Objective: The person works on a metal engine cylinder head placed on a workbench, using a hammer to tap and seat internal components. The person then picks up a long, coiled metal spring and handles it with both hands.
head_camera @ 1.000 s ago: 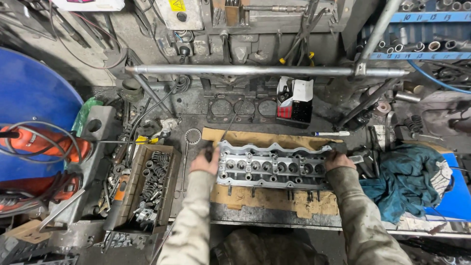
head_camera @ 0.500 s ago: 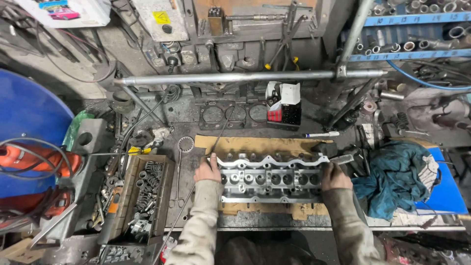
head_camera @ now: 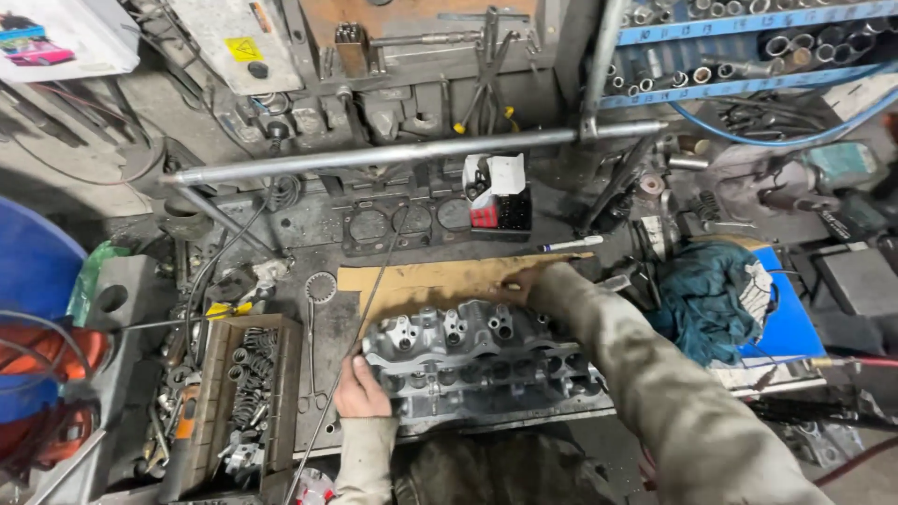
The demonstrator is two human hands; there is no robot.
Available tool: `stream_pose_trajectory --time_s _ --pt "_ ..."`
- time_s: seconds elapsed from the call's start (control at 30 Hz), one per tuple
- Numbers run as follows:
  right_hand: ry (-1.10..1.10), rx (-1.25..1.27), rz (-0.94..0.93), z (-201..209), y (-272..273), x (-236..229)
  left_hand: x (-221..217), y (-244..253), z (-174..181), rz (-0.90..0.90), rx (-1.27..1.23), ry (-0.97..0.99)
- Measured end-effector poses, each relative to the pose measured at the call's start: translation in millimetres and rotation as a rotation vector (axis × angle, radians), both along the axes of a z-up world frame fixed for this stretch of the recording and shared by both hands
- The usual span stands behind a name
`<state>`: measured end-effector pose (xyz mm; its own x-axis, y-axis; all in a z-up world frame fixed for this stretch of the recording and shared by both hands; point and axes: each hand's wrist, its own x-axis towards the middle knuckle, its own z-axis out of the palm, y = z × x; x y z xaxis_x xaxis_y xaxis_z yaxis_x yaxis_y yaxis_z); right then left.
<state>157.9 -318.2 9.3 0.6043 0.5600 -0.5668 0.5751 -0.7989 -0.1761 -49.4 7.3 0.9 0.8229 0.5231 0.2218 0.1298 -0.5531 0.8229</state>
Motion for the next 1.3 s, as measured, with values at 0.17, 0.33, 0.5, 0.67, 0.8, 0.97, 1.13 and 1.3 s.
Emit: stream_pose_trajectory --time_s 0.17,0.33,0.5,0.67,0.8,0.97,1.13,1.3 --pt "0.068 -0.060 0.062 -57.0 -17.9 18.1 0.5 -3.8 7.8 -0.007 -0.011 -0.049" --pt "0.235 -0.084 -0.092 -19.1 -2.2 9.1 -10.5 -0.8 9.1 0.005 -0.029 -0.009" --pt "0.274 -0.130 -0.245 62.8 8.9 -33.4 -23.3 3.0 28.1 0.027 -0.109 0.197" --pt "0.251 -0.051 -0.385 50.2 0.5 -53.5 -6.6 -3.1 94.5 -0.133 0.231 0.272" --pt "0.243 0.050 -0.480 52.6 1.3 -73.1 51.2 -33.0 103.5 -0.566 0.219 0.282" --pt "0.265 -0.044 -0.401 77.1 4.0 -87.6 95.6 -51.6 55.8 -0.822 0.405 0.989" --pt "0.251 0.060 -0.367 63.5 -8.1 -111.7 72.2 -52.0 32.8 -0.818 0.363 1.011" --pt "0.238 -0.020 -0.314 55.3 -8.0 -128.5 50.4 -55.3 43.1 -0.814 0.553 1.060"
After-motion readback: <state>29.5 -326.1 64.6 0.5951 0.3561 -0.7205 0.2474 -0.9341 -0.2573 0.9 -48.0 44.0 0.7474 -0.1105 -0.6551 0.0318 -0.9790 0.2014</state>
